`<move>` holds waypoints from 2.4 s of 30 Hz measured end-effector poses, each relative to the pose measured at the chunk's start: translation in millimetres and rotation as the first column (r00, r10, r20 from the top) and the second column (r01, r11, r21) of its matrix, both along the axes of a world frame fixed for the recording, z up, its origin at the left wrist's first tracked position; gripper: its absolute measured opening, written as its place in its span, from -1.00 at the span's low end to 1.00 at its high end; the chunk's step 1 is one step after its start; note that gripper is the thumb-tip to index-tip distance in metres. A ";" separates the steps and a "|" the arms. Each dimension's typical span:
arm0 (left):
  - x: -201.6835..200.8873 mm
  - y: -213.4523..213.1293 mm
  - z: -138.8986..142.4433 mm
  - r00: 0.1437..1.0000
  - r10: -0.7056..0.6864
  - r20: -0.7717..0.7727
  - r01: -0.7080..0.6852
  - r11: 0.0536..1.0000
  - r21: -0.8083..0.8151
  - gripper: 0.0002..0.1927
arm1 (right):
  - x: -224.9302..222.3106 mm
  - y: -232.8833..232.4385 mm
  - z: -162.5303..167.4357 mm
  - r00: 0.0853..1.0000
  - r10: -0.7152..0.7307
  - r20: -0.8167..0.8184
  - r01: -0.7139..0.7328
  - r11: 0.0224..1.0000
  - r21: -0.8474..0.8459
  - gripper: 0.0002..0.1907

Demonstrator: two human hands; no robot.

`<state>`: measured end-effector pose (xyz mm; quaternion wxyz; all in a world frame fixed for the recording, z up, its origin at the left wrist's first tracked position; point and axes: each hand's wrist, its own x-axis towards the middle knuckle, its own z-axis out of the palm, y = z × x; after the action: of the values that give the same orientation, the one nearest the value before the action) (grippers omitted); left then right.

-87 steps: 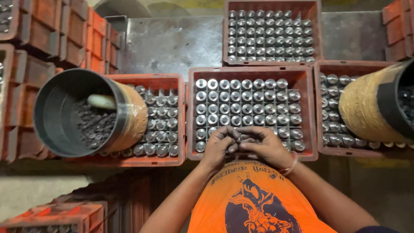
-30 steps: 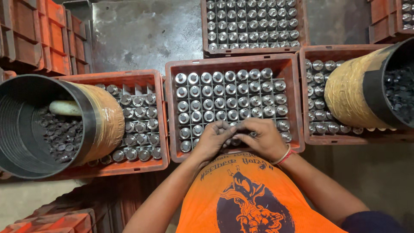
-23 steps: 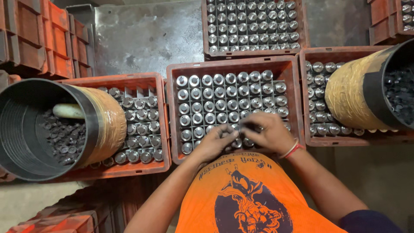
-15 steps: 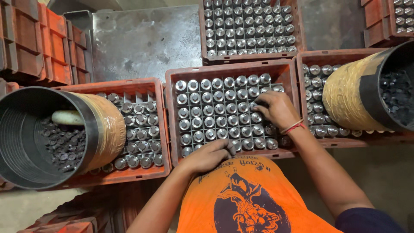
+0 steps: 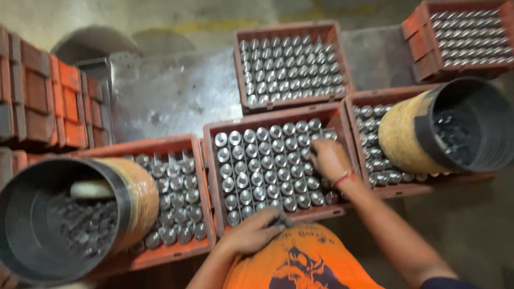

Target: The person arranges small metal caps into a grid tray using both hands. They repeatedly pick caps from a bucket and place them into the tray, occasionally using a cylindrical tool to press or align the caps. The process continues across multiple trays.

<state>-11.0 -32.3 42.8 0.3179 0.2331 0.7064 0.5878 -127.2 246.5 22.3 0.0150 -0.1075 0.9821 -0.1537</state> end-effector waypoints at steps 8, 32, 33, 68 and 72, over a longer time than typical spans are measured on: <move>2.8 14.0 -29.3 0.930 0.140 0.341 -0.146 0.989 -0.008 -0.79 | 88.0 -41.0 58.6 0.935 0.190 0.300 0.045 0.775 -0.630 -0.70; -16.0 11.9 -51.3 0.817 0.159 0.554 -0.237 0.969 0.073 -0.68 | 83.9 11.2 25.9 0.940 -0.295 0.172 0.341 0.774 -0.534 -0.76; -17.7 11.8 -49.6 0.823 0.150 0.548 -0.236 0.968 0.090 -0.68 | 78.4 17.4 22.7 0.928 -0.323 0.188 0.371 0.734 -0.569 -0.73; -30.1 25.0 -55.0 0.812 -0.054 0.581 -0.139 0.949 0.282 -0.66 | 100.2 -50.5 64.9 0.911 0.310 0.271 -0.051 0.738 -0.673 -0.71; -25.4 20.9 -56.4 0.839 -0.154 0.522 -0.013 0.953 0.302 -0.81 | 100.9 -30.7 51.3 0.965 0.101 0.242 0.056 0.820 -0.570 -0.82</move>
<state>-36.4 -11.4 -13.6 0.4872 0.1289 0.4841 0.7153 -26.3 215.8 73.6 0.1130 -0.0975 0.8786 -0.4536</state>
